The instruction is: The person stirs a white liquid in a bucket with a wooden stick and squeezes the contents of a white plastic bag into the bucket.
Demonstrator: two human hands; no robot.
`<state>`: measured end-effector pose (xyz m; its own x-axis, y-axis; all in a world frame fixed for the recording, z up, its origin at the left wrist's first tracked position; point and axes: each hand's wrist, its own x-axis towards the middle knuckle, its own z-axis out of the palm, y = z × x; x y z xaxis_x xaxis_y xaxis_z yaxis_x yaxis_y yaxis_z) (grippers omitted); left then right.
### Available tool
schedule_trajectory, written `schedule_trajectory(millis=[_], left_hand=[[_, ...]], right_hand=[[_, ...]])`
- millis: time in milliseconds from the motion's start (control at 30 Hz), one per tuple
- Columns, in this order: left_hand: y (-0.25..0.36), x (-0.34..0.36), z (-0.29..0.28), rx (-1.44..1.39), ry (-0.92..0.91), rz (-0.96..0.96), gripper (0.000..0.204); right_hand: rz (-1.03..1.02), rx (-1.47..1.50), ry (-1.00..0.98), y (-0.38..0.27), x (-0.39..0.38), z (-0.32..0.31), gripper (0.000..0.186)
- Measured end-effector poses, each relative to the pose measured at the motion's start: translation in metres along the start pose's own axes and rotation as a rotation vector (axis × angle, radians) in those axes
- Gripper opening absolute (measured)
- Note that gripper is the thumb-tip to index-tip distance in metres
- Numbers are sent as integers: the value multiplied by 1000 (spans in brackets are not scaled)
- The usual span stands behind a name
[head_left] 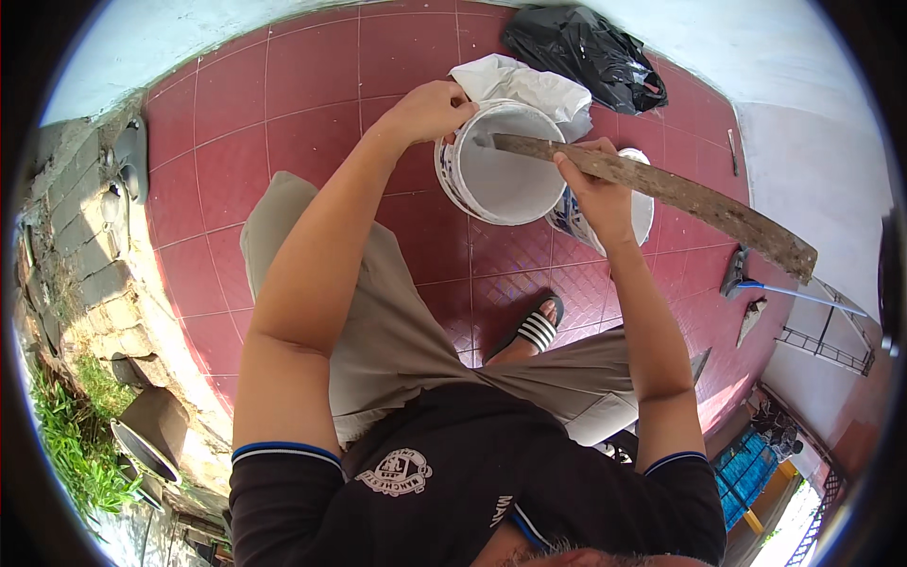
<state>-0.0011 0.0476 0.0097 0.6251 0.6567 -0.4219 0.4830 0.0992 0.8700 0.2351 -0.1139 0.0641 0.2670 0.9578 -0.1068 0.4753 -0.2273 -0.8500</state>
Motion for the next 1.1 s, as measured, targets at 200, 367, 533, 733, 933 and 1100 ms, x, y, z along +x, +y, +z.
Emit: schedule_trajectory(millis=[200, 367, 533, 733, 933, 1100], left_hand=[[-8, 2, 1, -30, 16, -18, 35], [-6, 5, 4, -23, 27, 5, 37], [-3, 3, 3, -15, 24, -19, 36], [0, 1, 6, -63, 24, -12, 34], [-1, 0, 5, -61, 20, -25, 35], [-2, -4, 1, -54, 23, -43, 35]], right_hand=[[27, 57, 92, 4, 20, -12, 27], [50, 32, 144, 8, 36, -10, 32], [4, -140, 159, -17, 40, -7, 33], [32, -197, 185, -12, 53, -6, 50], [-10, -157, 236, -9, 52, -5, 51], [49, -147, 192, -34, 41, -19, 40]])
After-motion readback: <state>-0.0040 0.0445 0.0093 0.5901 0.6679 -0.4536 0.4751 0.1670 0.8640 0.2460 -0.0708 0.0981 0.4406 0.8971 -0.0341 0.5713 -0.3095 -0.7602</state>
